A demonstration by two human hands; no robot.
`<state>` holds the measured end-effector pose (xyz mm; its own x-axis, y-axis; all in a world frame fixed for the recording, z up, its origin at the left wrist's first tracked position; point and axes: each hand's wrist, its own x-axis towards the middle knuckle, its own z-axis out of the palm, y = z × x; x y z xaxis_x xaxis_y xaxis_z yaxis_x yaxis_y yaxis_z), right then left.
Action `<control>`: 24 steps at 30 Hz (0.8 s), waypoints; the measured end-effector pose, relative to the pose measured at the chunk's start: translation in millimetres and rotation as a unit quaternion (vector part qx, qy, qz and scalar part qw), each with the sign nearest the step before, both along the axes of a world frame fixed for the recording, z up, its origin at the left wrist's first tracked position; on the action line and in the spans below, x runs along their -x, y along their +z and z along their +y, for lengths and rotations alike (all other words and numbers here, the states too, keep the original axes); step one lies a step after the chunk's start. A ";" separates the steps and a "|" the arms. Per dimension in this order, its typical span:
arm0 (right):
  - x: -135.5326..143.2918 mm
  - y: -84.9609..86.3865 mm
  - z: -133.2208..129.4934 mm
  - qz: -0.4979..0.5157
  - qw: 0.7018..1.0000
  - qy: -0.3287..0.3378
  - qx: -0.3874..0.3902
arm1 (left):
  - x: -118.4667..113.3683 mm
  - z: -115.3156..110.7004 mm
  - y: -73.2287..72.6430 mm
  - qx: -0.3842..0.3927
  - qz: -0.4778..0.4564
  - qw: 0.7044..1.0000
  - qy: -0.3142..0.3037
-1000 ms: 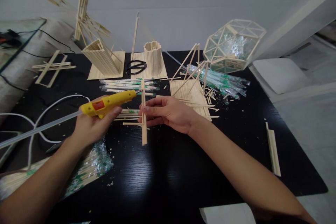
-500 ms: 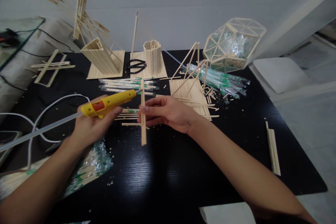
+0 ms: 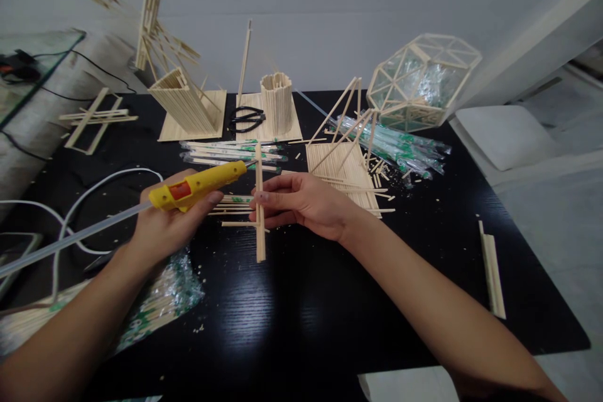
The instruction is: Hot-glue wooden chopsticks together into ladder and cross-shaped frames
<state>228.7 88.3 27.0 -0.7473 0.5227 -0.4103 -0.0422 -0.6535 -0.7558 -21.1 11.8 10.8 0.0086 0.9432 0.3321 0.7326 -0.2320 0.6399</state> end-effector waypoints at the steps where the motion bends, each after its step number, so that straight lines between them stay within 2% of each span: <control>1: 0.0 0.9 -0.5 -0.001 1.000 0.000 0.000 | -0.4 0.0 -0.1 0.003 -0.002 1.000 0.009; 7: -0.6 4.6 -0.8 -0.013 1.000 -0.007 0.001 | 2.8 3.9 -7.1 0.020 -0.068 0.994 0.087; 11: -3.3 6.6 3.8 -0.010 1.000 -0.015 -0.007 | 11.5 11.4 -9.8 0.099 -0.061 0.981 0.155; 15: -9.8 14.5 9.2 -0.005 0.997 -0.050 -0.051 | 16.7 15.1 -4.9 0.162 0.007 0.978 0.128; 19: -17.3 23.5 12.6 -0.011 0.990 -0.101 -0.094 | 18.1 15.4 -1.5 0.134 0.103 0.982 0.089; 24: -22.1 28.0 13.1 -0.019 0.984 -0.110 -0.137 | 22.1 16.0 -4.2 0.127 0.163 0.974 0.093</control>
<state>250.8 101.5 55.0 -0.5901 0.7653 -0.2570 -0.1289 -0.4036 -0.9058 -43.1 27.8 6.6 -0.1045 0.9899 0.0960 0.9205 0.0597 0.3862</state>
